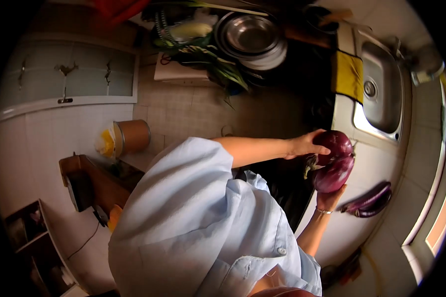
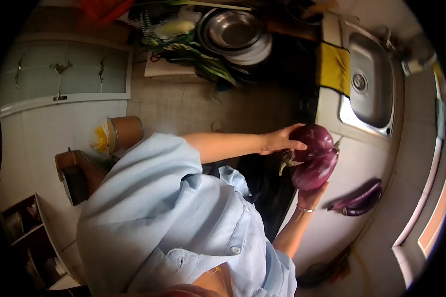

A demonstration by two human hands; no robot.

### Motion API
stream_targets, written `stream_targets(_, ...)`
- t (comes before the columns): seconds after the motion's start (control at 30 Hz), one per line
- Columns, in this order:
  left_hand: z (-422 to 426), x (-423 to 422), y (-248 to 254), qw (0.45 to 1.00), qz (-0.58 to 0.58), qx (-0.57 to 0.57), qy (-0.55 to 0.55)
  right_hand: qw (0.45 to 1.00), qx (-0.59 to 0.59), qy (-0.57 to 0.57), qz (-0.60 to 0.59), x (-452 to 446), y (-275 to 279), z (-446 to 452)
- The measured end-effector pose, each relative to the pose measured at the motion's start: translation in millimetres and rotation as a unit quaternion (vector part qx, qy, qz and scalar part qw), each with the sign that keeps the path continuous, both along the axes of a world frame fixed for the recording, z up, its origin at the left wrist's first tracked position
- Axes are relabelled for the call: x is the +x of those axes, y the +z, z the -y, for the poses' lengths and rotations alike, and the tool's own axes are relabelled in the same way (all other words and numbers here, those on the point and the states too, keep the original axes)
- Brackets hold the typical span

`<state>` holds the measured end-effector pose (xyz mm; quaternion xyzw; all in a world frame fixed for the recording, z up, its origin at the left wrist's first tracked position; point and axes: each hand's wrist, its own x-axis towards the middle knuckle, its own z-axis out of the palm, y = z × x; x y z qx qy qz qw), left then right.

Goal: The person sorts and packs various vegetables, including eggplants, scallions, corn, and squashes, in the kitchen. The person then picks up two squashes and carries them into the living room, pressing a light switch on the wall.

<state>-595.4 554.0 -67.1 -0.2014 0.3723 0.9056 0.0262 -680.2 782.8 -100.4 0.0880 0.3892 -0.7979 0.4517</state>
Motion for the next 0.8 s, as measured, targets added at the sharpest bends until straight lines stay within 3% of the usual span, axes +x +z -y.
stream_targets(0.07,28,46,9,0.993,0.005,0.113,0.045,0.999,0.007,0.023,0.023,30,10,40)
stream_targets(0.2,91,146,29,0.986,-0.021,0.107,0.127,0.994,-0.021,0.102,0.024,92,24,127)
stream_targets(0.27,118,192,21,0.968,-0.041,0.209,0.131,0.990,-0.004,0.139,0.039,124,32,171)
stream_targets(0.4,172,283,34,0.946,-0.019,0.175,0.272,0.971,-0.025,0.231,0.051,188,35,254)
stream_targets(0.6,215,404,34,0.851,-0.032,0.308,0.425,0.907,-0.036,0.419,-0.017,261,43,356)
stream_targets(0.7,220,438,41,0.830,-0.050,0.231,0.506,0.869,-0.034,0.490,-0.060,296,78,406)
stream_targets(0.8,224,466,17,0.803,-0.090,0.200,0.554,0.844,-0.007,0.536,-0.036,321,67,448)
